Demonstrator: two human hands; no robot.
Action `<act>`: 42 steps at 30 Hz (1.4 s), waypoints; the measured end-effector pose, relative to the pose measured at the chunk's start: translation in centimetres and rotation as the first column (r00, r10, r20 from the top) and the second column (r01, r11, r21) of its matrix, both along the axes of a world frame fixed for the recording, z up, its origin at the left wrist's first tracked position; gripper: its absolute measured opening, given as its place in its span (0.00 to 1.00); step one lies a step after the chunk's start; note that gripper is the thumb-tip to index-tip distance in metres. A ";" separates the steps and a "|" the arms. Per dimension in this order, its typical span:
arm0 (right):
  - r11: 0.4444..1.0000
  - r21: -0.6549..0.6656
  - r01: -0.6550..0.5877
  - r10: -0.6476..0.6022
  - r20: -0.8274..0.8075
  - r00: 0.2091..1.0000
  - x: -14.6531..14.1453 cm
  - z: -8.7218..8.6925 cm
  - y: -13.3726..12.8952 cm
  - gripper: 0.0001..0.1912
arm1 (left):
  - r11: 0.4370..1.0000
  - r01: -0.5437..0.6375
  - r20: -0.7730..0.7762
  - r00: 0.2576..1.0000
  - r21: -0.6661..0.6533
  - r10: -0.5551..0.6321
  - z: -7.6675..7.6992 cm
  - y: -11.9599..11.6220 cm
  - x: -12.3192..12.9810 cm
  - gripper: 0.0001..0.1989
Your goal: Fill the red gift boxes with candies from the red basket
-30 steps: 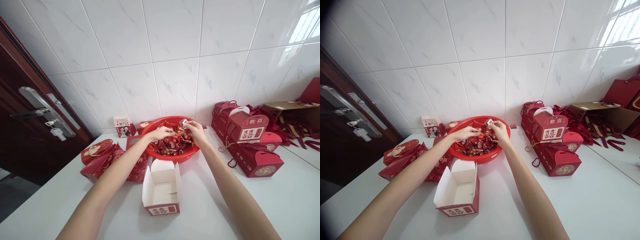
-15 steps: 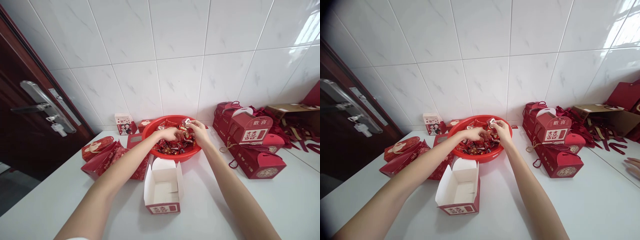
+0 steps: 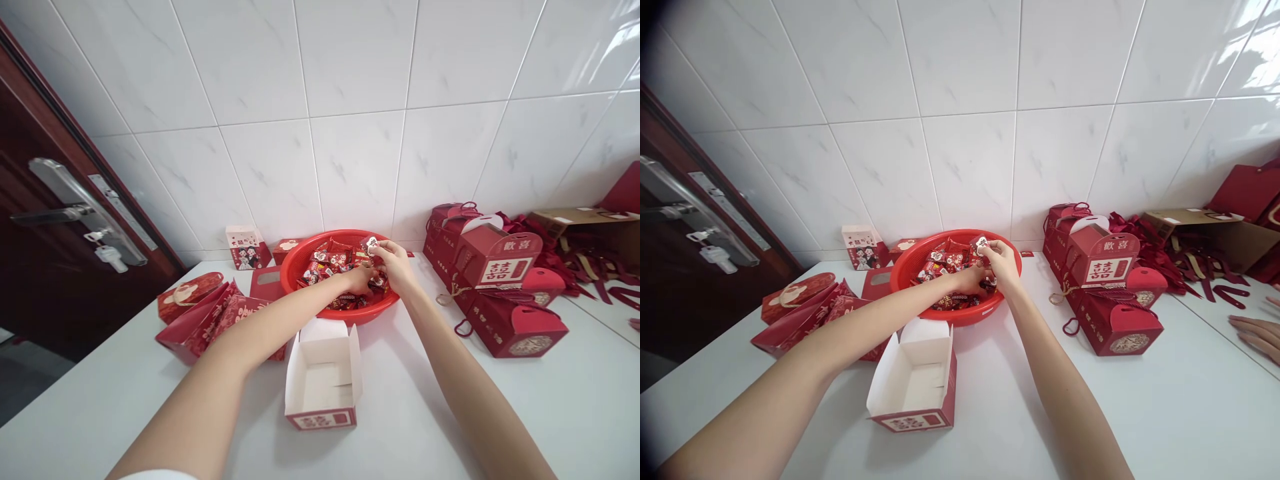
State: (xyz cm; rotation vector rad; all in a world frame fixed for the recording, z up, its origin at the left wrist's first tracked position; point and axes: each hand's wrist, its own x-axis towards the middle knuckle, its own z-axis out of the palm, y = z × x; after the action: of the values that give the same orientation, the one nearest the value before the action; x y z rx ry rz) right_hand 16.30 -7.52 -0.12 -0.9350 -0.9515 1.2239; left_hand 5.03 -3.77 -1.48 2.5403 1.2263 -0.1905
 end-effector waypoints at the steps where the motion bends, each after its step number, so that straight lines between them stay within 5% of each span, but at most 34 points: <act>1: 1.000 0.007 0.000 0.000 0.002 1.000 0.0 0.0 0.0 0.13 | 1.000 -0.005 0.010 1.000 -0.001 0.005 0.0 -0.2 0.1 0.29; 6: 1.000 0.011 0.011 -0.011 0.016 1.000 0.1 0.0 0.0 0.13 | 0.995 -0.074 0.070 0.994 -0.074 0.079 1.3 -0.8 0.0 0.28; 11: 0.999 0.038 0.023 -0.022 -0.023 0.999 0.1 0.2 0.0 0.12 | 0.989 -0.106 0.317 0.939 -0.100 0.133 5.0 -1.8 -3.7 0.18; 15: 0.999 0.033 0.026 -0.025 -0.032 0.999 0.0 0.7 -0.4 0.13 | 0.990 0.007 0.548 0.834 -0.139 0.071 8.1 -5.1 -7.7 0.19; 19: 0.995 0.087 -0.049 0.047 0.026 0.999 -0.4 2.0 -1.9 0.13 | 0.971 0.072 0.520 0.852 -0.227 0.058 9.9 -10.0 -10.4 0.25; 24: 0.945 0.245 -0.215 0.160 0.225 0.961 -1.2 4.7 -5.6 0.13 | 0.940 0.104 0.493 0.867 -0.325 0.075 9.8 -14.7 -11.8 0.25; 29: 0.851 0.290 -0.438 0.282 0.451 0.847 -1.9 6.7 -9.5 0.12 | 0.951 0.042 0.471 0.875 -0.308 0.113 9.5 -16.7 -12.7 0.21; 35: 0.694 0.185 -0.696 0.316 0.789 0.526 -2.1 6.9 -11.8 0.05 | 0.975 -0.118 0.415 0.890 -0.189 0.188 9.8 -17.4 -14.5 0.14; 37: 0.705 0.195 -0.681 0.234 0.844 0.483 -2.0 6.7 -11.7 0.06 | 0.972 -0.128 0.419 0.885 -0.197 0.202 9.7 -17.5 -14.9 0.15; 42: 0.803 0.340 -0.490 0.006 0.816 0.578 -0.9 6.9 -10.3 0.07 | 0.968 -0.117 0.478 0.852 -0.222 0.212 8.9 -16.0 -15.5 0.16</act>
State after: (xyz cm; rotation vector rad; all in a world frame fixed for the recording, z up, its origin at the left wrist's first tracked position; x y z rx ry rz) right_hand 15.44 -17.82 6.74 -0.8755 -2.1106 0.6343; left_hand -10.43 -19.77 7.38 2.1146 1.1403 0.3600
